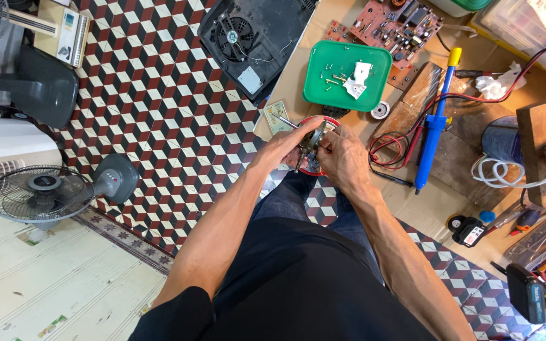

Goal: The person disassembles a small electrical motor, uses a cordless drill to remove screws, and then reassembles the motor components. They handle the motor housing, rotor, and stator, and use a cordless drill and screwdriver during the process.

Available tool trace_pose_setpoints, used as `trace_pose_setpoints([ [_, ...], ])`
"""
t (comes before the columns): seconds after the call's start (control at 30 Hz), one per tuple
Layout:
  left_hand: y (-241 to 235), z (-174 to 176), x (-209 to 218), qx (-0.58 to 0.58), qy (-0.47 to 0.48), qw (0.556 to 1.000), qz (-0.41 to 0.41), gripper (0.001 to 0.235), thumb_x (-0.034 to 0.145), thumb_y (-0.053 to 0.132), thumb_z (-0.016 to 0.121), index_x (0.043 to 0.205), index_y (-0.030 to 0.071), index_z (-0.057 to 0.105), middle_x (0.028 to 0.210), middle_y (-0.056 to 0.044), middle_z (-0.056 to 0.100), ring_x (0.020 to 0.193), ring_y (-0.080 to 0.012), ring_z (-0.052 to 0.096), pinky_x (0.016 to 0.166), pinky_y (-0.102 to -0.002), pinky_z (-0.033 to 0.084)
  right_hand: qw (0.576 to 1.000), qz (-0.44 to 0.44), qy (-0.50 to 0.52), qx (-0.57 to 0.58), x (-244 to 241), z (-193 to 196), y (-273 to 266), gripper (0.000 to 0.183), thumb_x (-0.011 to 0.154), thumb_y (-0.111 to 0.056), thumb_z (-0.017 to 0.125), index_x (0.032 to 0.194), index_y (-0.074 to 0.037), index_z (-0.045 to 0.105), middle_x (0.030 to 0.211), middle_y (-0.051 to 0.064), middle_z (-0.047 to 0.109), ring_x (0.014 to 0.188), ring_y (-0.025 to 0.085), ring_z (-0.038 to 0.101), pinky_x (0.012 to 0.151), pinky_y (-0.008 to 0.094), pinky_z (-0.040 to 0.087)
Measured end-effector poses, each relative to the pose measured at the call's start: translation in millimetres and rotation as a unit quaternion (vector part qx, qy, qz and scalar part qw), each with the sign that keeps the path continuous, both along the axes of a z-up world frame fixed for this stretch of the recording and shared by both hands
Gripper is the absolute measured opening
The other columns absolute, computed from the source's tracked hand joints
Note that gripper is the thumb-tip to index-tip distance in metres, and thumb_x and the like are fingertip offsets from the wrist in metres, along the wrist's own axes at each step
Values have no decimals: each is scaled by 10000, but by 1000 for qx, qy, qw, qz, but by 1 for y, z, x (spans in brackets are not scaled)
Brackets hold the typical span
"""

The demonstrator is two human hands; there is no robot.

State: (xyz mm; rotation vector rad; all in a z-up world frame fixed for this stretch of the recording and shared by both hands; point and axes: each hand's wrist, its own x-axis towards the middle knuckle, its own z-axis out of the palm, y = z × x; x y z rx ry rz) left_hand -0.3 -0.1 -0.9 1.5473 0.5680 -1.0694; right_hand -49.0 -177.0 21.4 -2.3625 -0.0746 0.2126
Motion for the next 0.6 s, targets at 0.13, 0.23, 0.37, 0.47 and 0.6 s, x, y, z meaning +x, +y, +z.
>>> trace_pose_setpoints([
  [0.13,-4,-4,0,25,-6,999,21,701,671,767,683,734,70,726,604,-23,673,454,-96,631,405,-244,458,1000,1,-9,21,-1,2,-4,119,816,-121,731,912,-51,743,940,165,629,865,363,646,738,483,519],
  [0.23,-8,-7,-1,55,7,998,31,771,663,767,728,737,1,689,601,-67,633,441,-136,605,375,-268,432,1000,27,9,7,0,3,-7,86,831,-92,716,886,-29,697,931,146,629,876,357,640,761,482,512],
  [0.37,-9,-9,1,66,9,998,20,821,624,762,730,769,-46,698,621,-110,691,473,-169,691,387,-269,537,999,35,-2,-5,3,4,-7,104,798,-53,714,871,-14,652,951,153,615,882,374,617,775,487,500],
  [0.47,-7,-7,-1,52,13,998,28,841,615,770,721,795,-51,709,633,-118,702,484,-176,705,408,-272,569,1000,12,-10,-19,-1,6,-2,124,783,-43,717,882,-16,649,951,156,612,891,374,612,792,491,495],
  [0.6,-7,-5,-4,50,6,998,29,868,599,791,706,836,-44,723,667,-121,725,523,-162,738,446,-265,618,1000,8,-27,-4,-5,6,-3,146,769,-60,737,886,-17,661,945,160,607,934,369,617,798,489,497],
])
